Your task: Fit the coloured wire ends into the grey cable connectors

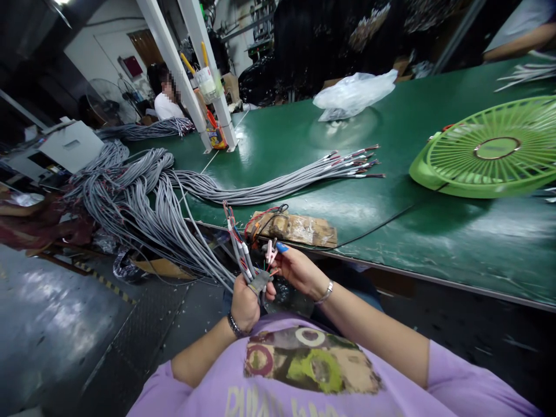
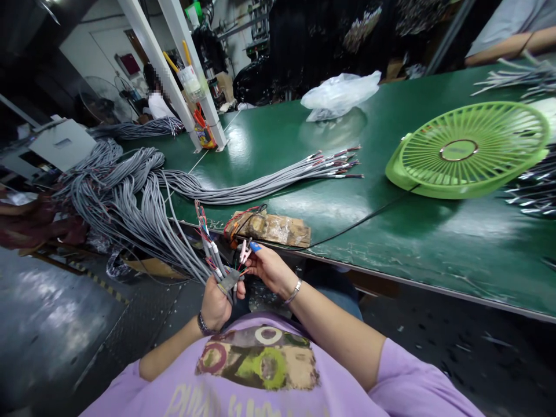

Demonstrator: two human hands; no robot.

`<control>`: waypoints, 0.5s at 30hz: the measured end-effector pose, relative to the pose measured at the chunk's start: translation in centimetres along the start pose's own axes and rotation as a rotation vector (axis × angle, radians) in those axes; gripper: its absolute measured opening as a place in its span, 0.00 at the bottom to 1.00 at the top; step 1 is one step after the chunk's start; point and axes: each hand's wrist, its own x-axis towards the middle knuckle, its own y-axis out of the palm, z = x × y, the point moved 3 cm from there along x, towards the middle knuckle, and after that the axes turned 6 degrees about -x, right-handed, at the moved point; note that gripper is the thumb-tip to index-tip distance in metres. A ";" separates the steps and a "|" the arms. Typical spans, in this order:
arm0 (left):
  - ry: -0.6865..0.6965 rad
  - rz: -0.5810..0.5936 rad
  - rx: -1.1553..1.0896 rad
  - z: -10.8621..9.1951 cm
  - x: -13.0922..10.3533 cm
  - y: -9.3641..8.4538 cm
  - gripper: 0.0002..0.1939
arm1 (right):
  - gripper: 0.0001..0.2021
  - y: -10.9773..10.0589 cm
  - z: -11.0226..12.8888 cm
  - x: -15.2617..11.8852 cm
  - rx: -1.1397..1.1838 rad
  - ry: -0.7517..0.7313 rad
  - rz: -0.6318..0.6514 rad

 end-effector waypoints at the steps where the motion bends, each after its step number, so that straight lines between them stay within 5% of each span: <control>1: 0.005 -0.002 -0.004 0.0 0.1 0.1 0.16 | 0.14 -0.1 0.0 0.0 -0.006 -0.021 -0.012; 8: 0.012 -0.044 0.007 0.2 0.8 0.4 0.16 | 0.23 -0.3 -0.4 0.4 -0.139 -0.164 -0.058; 15: 0.019 -0.035 -0.004 0.5 0.9 0.3 0.15 | 0.30 0.2 -0.8 0.8 -0.199 -0.064 0.107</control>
